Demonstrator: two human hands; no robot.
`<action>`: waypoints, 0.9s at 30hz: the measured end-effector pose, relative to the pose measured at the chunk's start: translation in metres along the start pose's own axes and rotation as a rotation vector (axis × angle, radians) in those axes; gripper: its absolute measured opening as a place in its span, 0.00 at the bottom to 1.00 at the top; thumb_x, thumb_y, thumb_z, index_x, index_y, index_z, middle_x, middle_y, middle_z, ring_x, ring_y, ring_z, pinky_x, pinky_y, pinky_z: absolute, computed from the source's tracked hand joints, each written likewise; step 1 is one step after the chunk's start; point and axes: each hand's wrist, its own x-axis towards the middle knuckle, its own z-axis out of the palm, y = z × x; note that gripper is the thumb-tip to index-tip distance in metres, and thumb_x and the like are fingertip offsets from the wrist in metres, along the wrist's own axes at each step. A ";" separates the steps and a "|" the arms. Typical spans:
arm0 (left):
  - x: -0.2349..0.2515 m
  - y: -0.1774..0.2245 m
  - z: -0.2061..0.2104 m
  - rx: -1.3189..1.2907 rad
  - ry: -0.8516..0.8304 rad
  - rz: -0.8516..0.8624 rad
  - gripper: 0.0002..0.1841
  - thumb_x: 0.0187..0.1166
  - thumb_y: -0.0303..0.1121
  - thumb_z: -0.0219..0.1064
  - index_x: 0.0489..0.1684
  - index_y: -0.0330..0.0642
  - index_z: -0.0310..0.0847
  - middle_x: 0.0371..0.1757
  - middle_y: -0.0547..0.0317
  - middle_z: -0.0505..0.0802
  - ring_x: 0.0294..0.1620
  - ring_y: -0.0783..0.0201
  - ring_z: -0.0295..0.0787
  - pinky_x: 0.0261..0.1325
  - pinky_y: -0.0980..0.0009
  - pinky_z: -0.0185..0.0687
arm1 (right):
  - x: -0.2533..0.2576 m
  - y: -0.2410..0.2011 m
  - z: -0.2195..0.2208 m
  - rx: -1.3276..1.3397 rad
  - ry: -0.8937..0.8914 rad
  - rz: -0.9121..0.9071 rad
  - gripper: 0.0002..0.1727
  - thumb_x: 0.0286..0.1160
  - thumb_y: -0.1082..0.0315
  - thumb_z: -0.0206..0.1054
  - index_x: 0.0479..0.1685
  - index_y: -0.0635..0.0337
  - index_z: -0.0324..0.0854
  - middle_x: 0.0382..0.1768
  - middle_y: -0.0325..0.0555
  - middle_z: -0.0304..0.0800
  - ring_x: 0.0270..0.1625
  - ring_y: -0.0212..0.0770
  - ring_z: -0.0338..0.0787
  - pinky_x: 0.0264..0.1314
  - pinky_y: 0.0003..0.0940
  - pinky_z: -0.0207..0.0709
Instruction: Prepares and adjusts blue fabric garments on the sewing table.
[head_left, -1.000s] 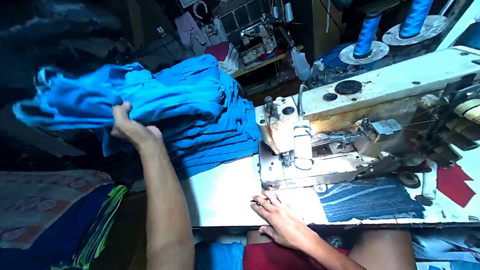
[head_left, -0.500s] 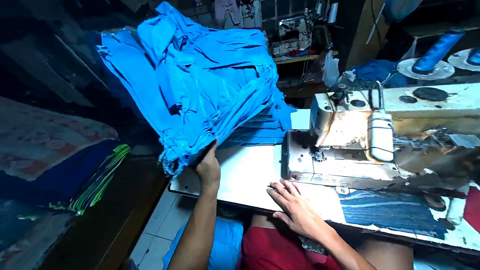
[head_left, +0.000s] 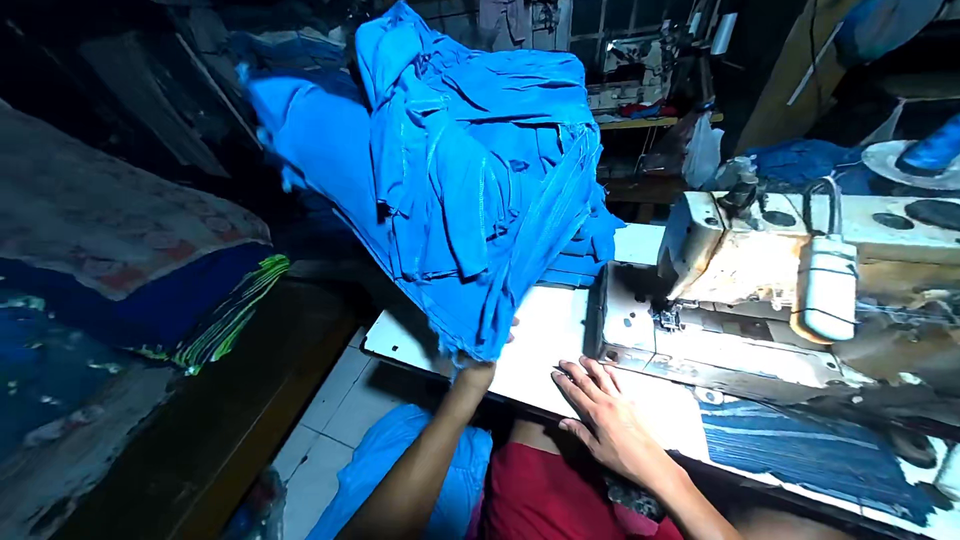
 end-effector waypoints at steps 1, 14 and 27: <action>-0.004 0.004 0.009 0.010 -0.055 -0.004 0.15 0.91 0.31 0.54 0.60 0.33 0.85 0.51 0.55 0.95 0.50 0.66 0.93 0.60 0.67 0.89 | 0.000 0.000 0.000 0.003 0.005 0.001 0.38 0.81 0.31 0.53 0.89 0.33 0.67 0.91 0.30 0.62 0.94 0.48 0.55 0.92 0.62 0.47; 0.045 0.119 -0.062 0.088 -0.279 -0.027 0.11 0.84 0.31 0.64 0.55 0.37 0.89 0.48 0.55 0.96 0.41 0.61 0.95 0.48 0.61 0.94 | -0.001 0.002 0.000 0.048 0.031 0.009 0.37 0.82 0.31 0.52 0.88 0.33 0.68 0.90 0.32 0.65 0.93 0.51 0.57 0.91 0.64 0.50; 0.240 0.121 -0.100 0.747 0.311 -0.013 0.43 0.66 0.50 0.81 0.77 0.32 0.69 0.62 0.30 0.88 0.66 0.33 0.85 0.67 0.30 0.76 | 0.000 0.002 -0.002 0.066 0.023 0.008 0.37 0.80 0.33 0.57 0.89 0.33 0.67 0.91 0.31 0.63 0.93 0.49 0.55 0.92 0.62 0.48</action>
